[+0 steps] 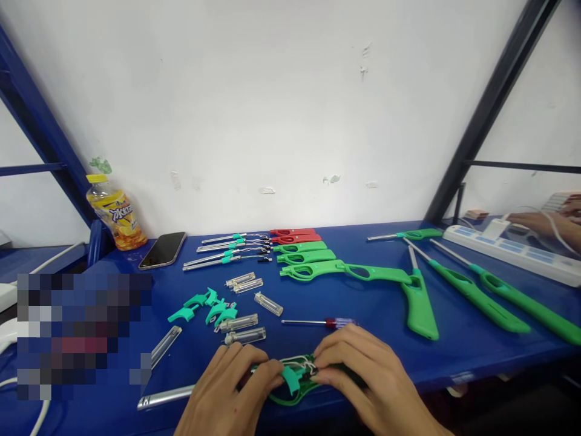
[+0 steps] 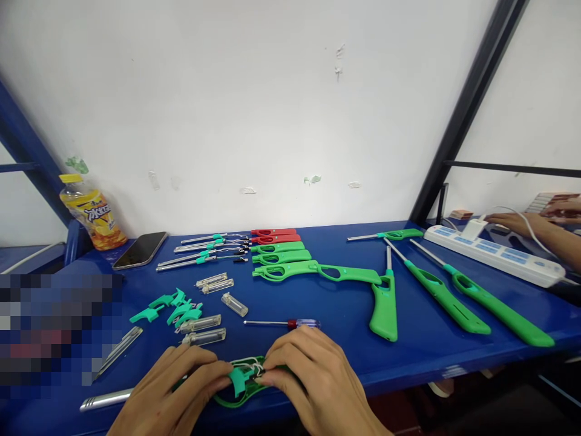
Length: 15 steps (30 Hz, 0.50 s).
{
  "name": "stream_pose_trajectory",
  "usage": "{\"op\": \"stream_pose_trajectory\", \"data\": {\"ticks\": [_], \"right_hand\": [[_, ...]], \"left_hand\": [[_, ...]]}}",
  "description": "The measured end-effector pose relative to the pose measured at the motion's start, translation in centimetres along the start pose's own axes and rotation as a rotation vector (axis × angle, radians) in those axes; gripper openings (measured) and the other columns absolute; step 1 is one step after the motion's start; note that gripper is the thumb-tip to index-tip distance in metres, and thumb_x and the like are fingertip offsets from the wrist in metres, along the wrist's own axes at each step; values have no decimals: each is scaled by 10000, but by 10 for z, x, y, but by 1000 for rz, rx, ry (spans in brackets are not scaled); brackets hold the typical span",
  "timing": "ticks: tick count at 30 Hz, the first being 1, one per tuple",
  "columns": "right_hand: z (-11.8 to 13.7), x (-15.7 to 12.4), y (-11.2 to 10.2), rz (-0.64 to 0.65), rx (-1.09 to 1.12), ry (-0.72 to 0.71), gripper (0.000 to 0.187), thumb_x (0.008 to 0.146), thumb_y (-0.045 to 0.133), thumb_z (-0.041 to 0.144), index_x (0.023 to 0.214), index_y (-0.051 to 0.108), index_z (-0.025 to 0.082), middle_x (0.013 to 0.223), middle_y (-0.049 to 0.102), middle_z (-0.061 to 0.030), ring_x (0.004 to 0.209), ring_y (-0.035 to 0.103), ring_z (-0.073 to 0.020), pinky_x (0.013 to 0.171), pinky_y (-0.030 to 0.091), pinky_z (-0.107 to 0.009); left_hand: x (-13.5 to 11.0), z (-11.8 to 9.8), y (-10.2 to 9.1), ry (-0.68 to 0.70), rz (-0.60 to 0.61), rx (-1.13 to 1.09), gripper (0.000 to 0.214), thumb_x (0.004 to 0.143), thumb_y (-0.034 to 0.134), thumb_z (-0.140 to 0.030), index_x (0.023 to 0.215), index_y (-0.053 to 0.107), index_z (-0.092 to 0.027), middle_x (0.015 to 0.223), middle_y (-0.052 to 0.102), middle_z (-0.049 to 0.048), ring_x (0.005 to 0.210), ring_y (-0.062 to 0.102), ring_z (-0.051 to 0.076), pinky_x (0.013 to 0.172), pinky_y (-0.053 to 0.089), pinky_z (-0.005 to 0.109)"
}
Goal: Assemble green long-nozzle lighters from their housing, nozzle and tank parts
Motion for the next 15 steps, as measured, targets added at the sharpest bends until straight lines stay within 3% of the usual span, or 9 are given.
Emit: {"op": "stream_pose_trajectory", "data": {"ticks": [9, 15], "right_hand": [[0, 0, -1, -8, -24, -4, 157, 1113, 633, 302, 980, 686, 237, 925, 786, 18, 829, 739, -147, 822, 541, -276], [-1, -1, 1, 36, 3, -11, 85, 1088, 677, 265, 1005, 667, 250, 949, 781, 38, 842, 719, -146, 860, 516, -284]], "left_hand": [[5, -2, -1, -3, -53, -40, 217, 1140, 465, -151, 1165, 660, -242, 968, 714, 7, 803, 688, 160, 757, 550, 294], [2, -4, 1, 10, -64, -27, 221, 1134, 477, -143, 1188, 671, -234, 955, 712, 12, 764, 668, 160, 709, 540, 296]]}}
Point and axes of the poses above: each hand's wrist, its own x-axis towards the middle knuckle, its own y-axis out of the palm, z = x × y, the point moved 3 cm from there along x, towards the middle knuckle
